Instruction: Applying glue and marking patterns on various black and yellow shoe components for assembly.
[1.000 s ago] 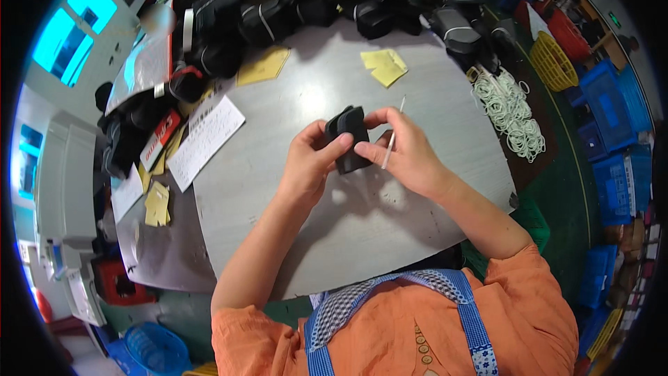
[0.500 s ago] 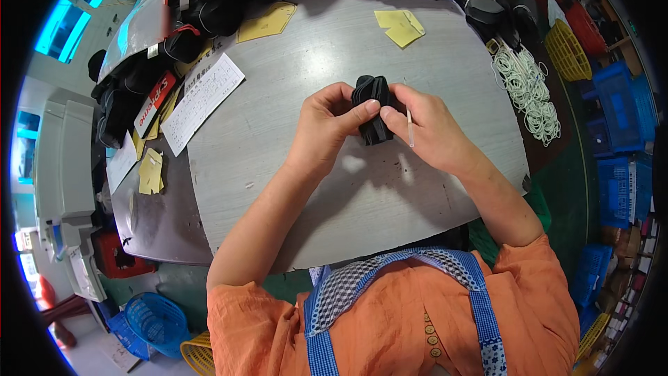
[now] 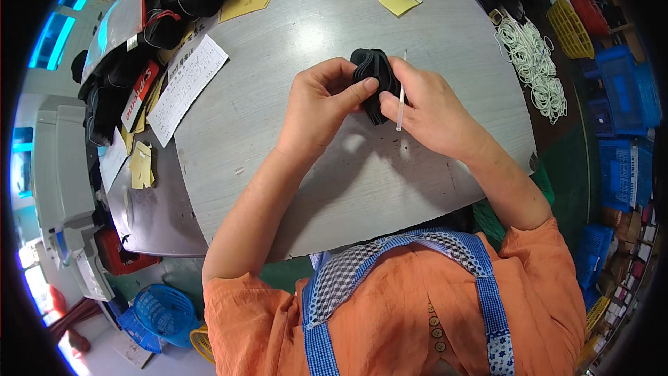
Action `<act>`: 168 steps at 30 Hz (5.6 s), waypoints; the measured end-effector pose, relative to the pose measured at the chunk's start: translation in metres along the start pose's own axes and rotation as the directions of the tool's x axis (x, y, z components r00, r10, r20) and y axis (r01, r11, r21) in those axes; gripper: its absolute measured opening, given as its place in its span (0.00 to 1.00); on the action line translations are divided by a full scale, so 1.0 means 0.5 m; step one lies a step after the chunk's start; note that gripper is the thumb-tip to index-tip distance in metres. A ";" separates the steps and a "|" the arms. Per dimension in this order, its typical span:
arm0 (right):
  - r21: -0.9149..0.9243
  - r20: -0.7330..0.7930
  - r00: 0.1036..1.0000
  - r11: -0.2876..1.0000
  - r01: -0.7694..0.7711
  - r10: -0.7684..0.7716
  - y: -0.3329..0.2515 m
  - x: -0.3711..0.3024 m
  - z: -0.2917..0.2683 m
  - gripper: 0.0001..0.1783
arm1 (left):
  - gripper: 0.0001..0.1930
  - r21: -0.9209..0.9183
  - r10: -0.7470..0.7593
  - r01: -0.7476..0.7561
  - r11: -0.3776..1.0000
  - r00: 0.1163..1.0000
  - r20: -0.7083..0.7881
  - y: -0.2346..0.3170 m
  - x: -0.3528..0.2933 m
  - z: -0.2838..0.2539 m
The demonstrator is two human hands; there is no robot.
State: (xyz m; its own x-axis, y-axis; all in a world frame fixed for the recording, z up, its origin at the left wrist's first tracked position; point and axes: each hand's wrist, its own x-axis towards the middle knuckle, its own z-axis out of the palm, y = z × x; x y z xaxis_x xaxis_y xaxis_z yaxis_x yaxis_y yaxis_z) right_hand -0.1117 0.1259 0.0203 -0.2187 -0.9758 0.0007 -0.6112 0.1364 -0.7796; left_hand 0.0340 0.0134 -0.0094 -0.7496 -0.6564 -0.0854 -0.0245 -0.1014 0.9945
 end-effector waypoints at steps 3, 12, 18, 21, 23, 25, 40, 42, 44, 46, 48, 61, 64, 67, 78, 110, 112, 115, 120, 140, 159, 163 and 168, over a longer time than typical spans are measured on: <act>-0.025 -0.001 1.000 0.999 -0.021 0.021 -0.001 0.002 0.002 0.16 | 0.06 0.031 0.015 -0.014 0.999 0.999 -0.032 0.001 -0.004 0.006; 0.101 -0.156 0.987 0.993 0.061 -0.044 0.064 0.022 0.008 0.13 | 0.10 0.011 0.074 -0.073 0.997 0.992 -0.104 -0.005 0.000 0.016; 0.624 -0.119 0.990 0.781 0.012 0.080 0.074 0.003 -0.052 0.15 | 0.10 0.089 0.200 -0.179 0.980 0.892 -0.405 -0.035 0.044 -0.091; 0.652 -0.140 0.985 0.758 0.014 0.102 0.071 -0.007 -0.023 0.17 | 0.12 0.112 0.198 -0.176 0.978 0.952 -0.232 -0.029 0.034 -0.042; 0.624 -0.105 0.976 0.776 -0.086 0.192 0.076 -0.005 -0.011 0.18 | 0.15 0.014 0.151 -0.151 0.988 0.986 -0.066 -0.001 0.019 0.012; 0.547 -0.105 0.980 0.833 -0.084 0.168 0.066 -0.008 -0.003 0.18 | 0.17 0.077 0.169 -0.171 0.982 0.985 0.026 -0.004 0.014 0.031; 0.558 -0.213 0.975 0.810 0.179 -0.069 0.115 0.038 -0.092 0.23 | 0.19 0.487 0.254 -0.292 0.824 0.956 0.144 -0.006 0.123 0.059; 0.220 -0.158 0.986 0.971 0.091 -0.056 0.140 0.019 -0.125 0.18 | 0.21 0.452 0.204 -0.300 0.840 0.946 0.250 -0.002 0.167 0.077; 0.197 -0.305 0.952 0.975 0.101 -0.037 0.156 0.013 -0.148 0.15 | 0.28 0.479 0.201 -0.323 0.816 0.936 0.288 -0.002 0.211 0.118; 0.054 -0.497 0.868 0.998 0.043 -0.010 0.171 0.014 -0.188 0.15 | 0.38 0.477 0.488 -0.554 0.682 0.831 0.267 -0.002 0.243 0.180; 0.073 -0.554 0.833 0.996 0.042 0.006 0.209 0.022 -0.211 0.15 | 0.48 0.521 0.527 -0.578 0.628 0.808 0.262 -0.007 0.255 0.242; 0.237 -0.399 0.880 0.956 -0.171 0.256 0.281 0.024 -0.221 0.11 | 0.55 0.828 0.400 -0.479 0.291 0.847 0.350 -0.017 0.238 0.232; 0.011 -0.519 0.855 1.000 -0.002 0.007 0.307 0.031 -0.205 0.10 | 0.54 0.853 0.400 -0.451 0.263 0.855 0.329 -0.012 0.227 0.217; -0.213 -0.539 0.836 0.977 -0.021 -0.100 0.305 0.023 -0.218 0.10 | 0.50 0.854 0.347 -0.440 0.277 0.875 0.338 -0.004 0.218 0.215; -0.137 -0.470 0.849 0.971 0.198 -0.240 0.289 -0.027 -0.230 0.05 | 0.37 0.725 0.275 -0.417 0.548 0.908 0.315 -0.007 0.225 0.186; -0.430 -0.284 0.765 0.790 0.437 -0.578 0.274 -0.032 -0.187 0.14 | 0.24 0.840 0.351 -0.460 0.289 0.867 0.354 -0.015 0.215 0.220; -0.459 -0.273 0.763 0.776 0.432 -0.586 0.273 -0.032 -0.187 0.14 | 0.24 0.856 0.363 -0.463 0.228 0.857 0.367 -0.019 0.211 0.228; -0.519 -0.256 0.791 0.769 0.373 -0.556 0.275 -0.035 -0.186 0.13 | 0.25 0.872 0.368 -0.465 0.151 0.845 0.387 -0.019 0.210 0.232; -0.543 -0.296 0.786 0.773 0.329 -0.543 0.272 -0.031 -0.186 0.13 | 0.24 0.876 0.380 -0.469 0.114 0.835 0.398 -0.017 0.211 0.233; -0.417 -0.261 0.800 0.810 0.412 -0.541 0.265 0.002 -0.155 0.07 | 0.41 0.909 0.261 -0.357 0.216 0.918 0.298 0.014 0.138 0.120; -0.316 -0.181 0.826 0.827 0.466 -0.534 0.215 0.030 -0.095 0.06 | 0.45 0.924 0.199 -0.196 0.329 0.971 0.135 0.004 0.075 0.052; -0.309 -0.207 0.807 0.819 0.483 -0.554 0.211 0.028 -0.102 0.06 | 0.41 0.934 0.230 -0.228 0.276 0.959 0.167 -0.004 0.062 0.038; -0.318 -0.223 0.758 0.781 0.537 -0.612 0.188 0.040 -0.093 0.06 | 0.36 0.957 0.210 -0.240 0.162 0.956 0.204 -0.009 0.055 0.043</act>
State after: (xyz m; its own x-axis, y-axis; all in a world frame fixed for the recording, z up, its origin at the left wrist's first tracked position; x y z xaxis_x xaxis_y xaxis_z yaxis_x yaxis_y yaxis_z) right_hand -0.2088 0.1269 -0.0237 0.0387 -0.7854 0.6178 -0.8368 -0.3634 -0.4096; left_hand -0.0006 0.0118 -0.0147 -0.8567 -0.4964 0.1399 -0.4573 0.8566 0.2390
